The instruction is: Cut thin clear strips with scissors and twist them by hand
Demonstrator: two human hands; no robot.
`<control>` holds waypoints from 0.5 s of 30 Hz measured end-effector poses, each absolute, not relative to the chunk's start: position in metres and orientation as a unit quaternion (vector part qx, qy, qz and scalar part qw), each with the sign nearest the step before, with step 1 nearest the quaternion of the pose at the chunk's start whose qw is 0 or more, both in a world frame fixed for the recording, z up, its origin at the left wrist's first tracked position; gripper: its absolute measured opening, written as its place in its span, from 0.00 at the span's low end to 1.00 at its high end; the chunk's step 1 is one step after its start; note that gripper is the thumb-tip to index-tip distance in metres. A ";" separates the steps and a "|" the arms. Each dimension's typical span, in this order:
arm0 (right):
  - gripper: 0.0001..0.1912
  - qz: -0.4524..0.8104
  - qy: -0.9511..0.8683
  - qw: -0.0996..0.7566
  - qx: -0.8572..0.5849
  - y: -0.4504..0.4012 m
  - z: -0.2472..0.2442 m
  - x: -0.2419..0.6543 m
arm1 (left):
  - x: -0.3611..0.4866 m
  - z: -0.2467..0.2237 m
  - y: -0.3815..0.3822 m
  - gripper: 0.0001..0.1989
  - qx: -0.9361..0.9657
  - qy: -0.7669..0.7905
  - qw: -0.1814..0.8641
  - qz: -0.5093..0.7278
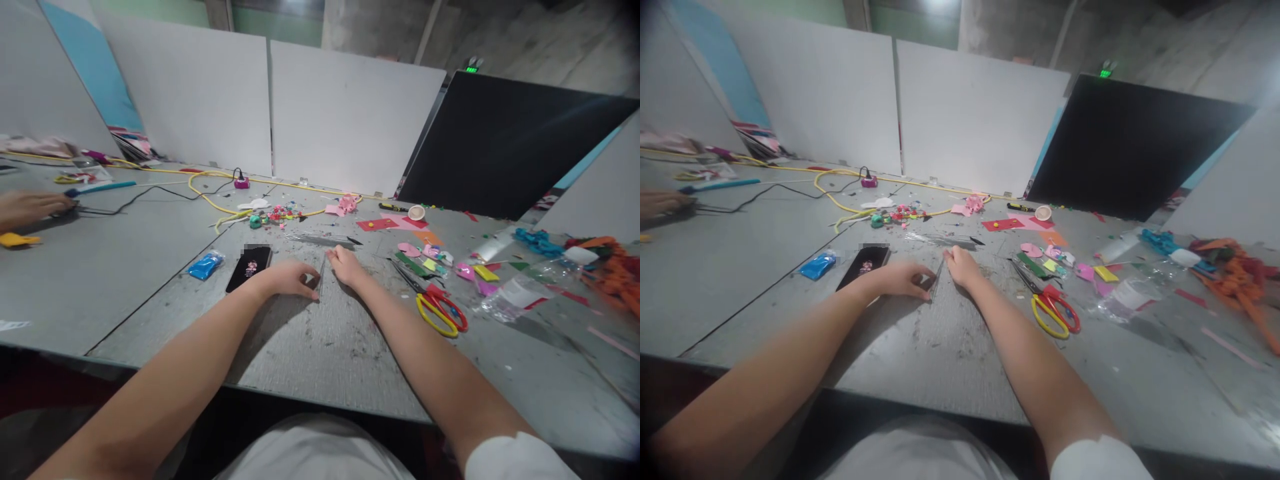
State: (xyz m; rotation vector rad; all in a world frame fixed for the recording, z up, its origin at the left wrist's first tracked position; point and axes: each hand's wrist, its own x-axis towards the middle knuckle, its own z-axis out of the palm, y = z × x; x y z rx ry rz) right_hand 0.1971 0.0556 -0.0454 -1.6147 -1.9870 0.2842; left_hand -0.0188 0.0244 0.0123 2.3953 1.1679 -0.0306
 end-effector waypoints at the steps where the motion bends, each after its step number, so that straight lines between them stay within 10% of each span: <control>1: 0.17 0.096 -0.743 0.280 -0.600 0.056 -0.047 0.197 | -0.018 0.012 0.023 0.39 0.872 0.429 0.234 -0.013; 15: 0.21 0.084 -0.786 0.270 -0.550 0.053 -0.052 0.198 | -0.011 0.015 0.014 0.47 0.873 0.417 0.253 -0.011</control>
